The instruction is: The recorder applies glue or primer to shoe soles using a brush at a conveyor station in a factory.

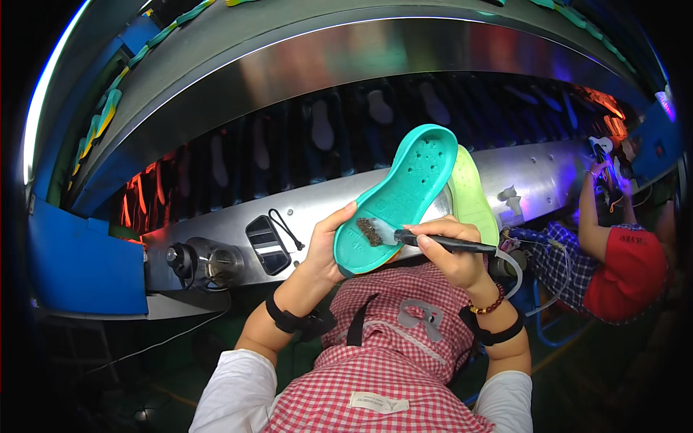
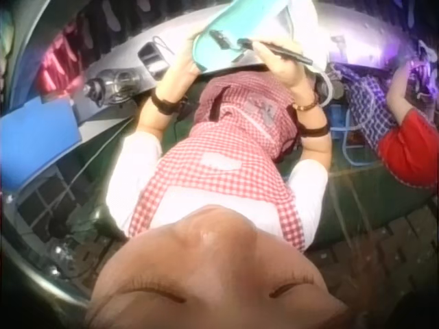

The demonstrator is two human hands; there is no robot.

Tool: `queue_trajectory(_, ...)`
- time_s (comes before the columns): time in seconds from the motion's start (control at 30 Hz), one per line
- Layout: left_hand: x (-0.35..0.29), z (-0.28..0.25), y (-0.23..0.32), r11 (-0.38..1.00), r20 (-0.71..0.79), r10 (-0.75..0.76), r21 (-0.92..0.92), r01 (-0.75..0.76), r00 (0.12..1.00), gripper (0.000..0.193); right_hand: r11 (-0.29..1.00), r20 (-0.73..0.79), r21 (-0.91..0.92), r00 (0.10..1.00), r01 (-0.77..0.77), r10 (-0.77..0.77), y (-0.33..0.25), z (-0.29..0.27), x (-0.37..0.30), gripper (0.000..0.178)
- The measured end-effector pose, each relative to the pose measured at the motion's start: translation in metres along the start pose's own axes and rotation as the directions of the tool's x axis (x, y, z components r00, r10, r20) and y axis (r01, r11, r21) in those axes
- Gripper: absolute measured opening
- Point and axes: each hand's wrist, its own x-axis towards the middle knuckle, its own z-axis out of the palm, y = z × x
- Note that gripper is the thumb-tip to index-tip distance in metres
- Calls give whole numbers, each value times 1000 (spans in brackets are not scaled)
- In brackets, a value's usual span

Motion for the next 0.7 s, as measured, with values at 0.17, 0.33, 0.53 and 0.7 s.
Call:
queue_trajectory(0.17,-2,-12,-2,999,-72,35,31,-33,997,54,979,-186,-154,969,136,-164,16,0,6,16)
queue_trajectory(0.33,-3,-15,-9,999,-81,35,43,-32,996,54,888,-317,-434,897,151,-308,32,5,30,20)
queue_trajectory(0.53,-4,-12,-11,991,-87,97,95,-89,992,49,841,-157,-496,929,218,-334,25,40,26,33)
queue_trajectory(0.7,2,-19,5,993,-51,115,43,-113,992,44,906,-121,-335,941,260,-315,-1,56,14,31)
